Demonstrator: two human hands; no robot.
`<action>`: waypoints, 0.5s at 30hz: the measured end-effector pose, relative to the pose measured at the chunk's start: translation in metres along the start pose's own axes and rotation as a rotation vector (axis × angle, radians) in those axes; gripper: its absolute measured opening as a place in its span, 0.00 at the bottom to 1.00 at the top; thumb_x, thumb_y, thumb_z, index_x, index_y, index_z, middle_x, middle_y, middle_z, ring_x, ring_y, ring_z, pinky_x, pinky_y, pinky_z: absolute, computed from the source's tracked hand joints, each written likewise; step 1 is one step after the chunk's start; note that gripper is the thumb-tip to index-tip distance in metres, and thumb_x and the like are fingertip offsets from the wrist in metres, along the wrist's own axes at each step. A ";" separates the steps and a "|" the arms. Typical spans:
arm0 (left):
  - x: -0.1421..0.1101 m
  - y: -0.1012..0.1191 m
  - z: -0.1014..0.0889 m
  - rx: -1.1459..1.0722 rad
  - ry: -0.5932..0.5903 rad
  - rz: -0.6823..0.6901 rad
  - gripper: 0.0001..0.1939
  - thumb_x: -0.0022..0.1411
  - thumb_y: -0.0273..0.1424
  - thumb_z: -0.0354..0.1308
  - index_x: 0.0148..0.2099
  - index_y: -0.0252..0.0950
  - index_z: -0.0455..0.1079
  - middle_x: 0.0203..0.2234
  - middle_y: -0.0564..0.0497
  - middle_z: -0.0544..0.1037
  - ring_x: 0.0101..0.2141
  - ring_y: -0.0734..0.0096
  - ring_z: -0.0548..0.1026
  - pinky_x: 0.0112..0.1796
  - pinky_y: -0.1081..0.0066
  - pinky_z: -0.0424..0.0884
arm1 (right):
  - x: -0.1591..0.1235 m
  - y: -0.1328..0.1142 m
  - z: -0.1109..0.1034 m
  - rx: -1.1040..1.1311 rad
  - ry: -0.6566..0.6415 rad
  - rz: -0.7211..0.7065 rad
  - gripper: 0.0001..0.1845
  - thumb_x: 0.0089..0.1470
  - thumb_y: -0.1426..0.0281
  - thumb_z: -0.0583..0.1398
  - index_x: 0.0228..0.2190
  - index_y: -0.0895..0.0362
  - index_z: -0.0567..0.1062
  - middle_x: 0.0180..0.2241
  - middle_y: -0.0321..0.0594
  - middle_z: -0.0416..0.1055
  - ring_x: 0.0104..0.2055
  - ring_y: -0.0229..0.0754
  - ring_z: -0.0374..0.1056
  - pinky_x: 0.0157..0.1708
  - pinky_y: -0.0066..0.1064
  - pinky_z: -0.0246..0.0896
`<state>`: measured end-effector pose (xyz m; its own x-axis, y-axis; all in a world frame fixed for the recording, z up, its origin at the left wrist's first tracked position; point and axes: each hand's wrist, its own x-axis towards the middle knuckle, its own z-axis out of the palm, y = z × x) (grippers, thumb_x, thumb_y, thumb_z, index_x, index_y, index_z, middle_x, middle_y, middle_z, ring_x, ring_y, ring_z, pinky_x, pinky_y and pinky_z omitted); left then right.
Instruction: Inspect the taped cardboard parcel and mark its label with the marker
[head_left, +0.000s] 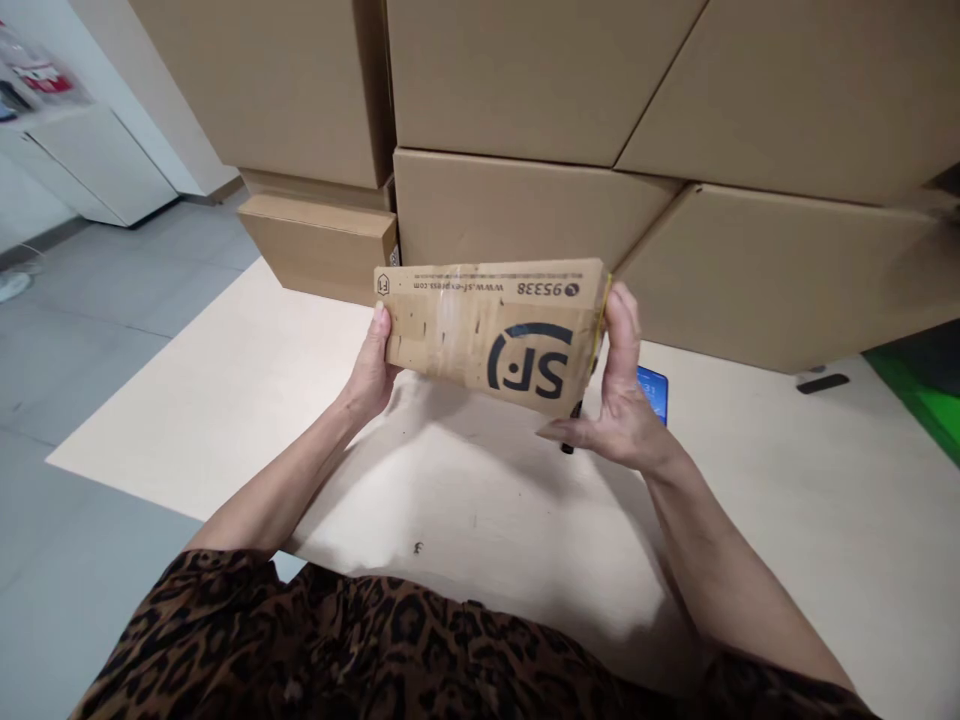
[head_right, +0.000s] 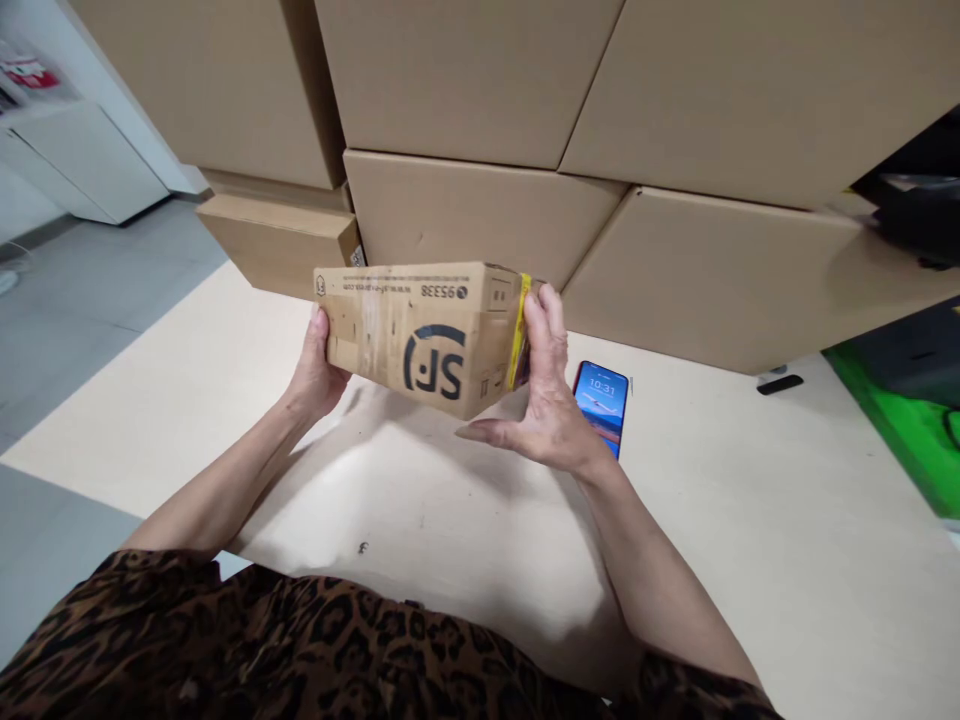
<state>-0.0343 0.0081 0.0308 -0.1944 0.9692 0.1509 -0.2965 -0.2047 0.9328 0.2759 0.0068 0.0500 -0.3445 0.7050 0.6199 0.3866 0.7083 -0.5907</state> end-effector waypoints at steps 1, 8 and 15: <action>0.000 0.001 -0.001 -0.002 -0.004 -0.042 0.32 0.65 0.64 0.59 0.57 0.45 0.74 0.60 0.48 0.80 0.69 0.41 0.69 0.63 0.48 0.76 | 0.001 0.001 -0.001 -0.055 0.005 -0.062 0.72 0.37 0.32 0.72 0.75 0.36 0.48 0.79 0.41 0.40 0.81 0.75 0.33 0.74 0.78 0.38; -0.001 -0.003 -0.006 0.006 -0.101 -0.265 0.39 0.62 0.68 0.57 0.62 0.45 0.71 0.57 0.44 0.82 0.62 0.38 0.77 0.55 0.42 0.81 | 0.003 -0.005 -0.008 -0.106 0.084 -0.232 0.68 0.36 0.37 0.75 0.71 0.33 0.52 0.75 0.42 0.48 0.78 0.72 0.45 0.74 0.75 0.43; -0.002 -0.006 -0.008 -0.079 -0.263 -0.225 0.39 0.64 0.67 0.56 0.62 0.45 0.75 0.61 0.44 0.81 0.69 0.39 0.71 0.65 0.38 0.71 | 0.004 -0.024 -0.007 0.259 0.112 0.232 0.59 0.33 0.50 0.81 0.66 0.35 0.69 0.68 0.40 0.61 0.76 0.69 0.49 0.78 0.66 0.40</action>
<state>-0.0394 0.0068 0.0224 0.1281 0.9912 0.0327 -0.3778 0.0183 0.9257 0.2716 -0.0074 0.0703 -0.1715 0.8497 0.4986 0.2085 0.5259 -0.8246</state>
